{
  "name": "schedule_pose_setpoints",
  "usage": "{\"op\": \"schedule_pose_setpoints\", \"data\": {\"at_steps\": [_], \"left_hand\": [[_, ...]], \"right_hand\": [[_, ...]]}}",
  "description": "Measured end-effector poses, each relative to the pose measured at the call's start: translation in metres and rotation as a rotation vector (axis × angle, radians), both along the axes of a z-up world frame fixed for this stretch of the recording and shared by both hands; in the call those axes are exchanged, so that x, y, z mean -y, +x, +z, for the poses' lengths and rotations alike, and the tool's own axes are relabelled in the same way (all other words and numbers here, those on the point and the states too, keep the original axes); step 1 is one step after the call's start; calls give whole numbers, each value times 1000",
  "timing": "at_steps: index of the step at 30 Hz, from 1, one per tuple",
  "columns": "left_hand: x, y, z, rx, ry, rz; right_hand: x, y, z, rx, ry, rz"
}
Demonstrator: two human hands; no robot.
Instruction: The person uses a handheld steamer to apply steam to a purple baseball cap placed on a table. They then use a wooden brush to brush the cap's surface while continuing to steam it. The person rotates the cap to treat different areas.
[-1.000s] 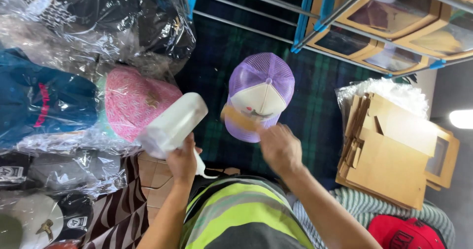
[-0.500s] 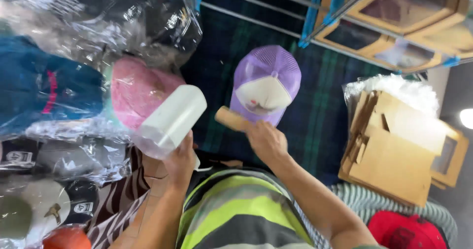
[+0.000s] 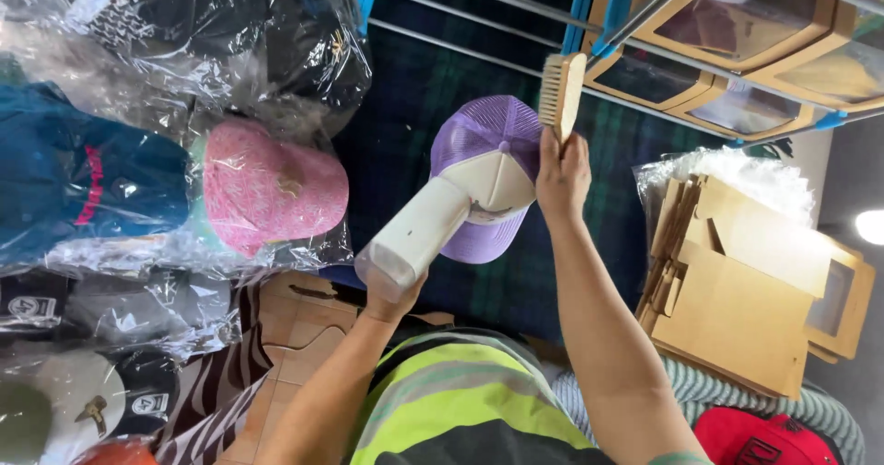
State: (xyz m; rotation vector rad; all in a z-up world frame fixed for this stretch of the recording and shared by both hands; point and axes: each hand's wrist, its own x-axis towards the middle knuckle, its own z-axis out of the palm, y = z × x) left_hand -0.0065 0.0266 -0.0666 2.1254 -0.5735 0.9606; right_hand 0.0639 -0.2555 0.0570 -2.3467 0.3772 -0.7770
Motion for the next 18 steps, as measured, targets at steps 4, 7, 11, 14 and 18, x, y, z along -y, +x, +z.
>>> {"op": "schedule_pose_setpoints", "data": {"at_steps": [4, 7, 11, 14, 18], "left_hand": [[4, 5, 17, -1, 12, -15], [4, 7, 30, -22, 38, -20], [7, 17, 48, -45, 73, -14], [7, 17, 62, -52, 94, -25], [14, 20, 82, -69, 124, -32]], "right_hand": [[-11, 6, -6, -31, 16, -69], [-10, 3, -7, -38, -10, -65], [-12, 5, -5, -42, 34, -73], [-17, 3, 0, -30, 42, -86], [-18, 6, 1, -43, 33, -111]]}}
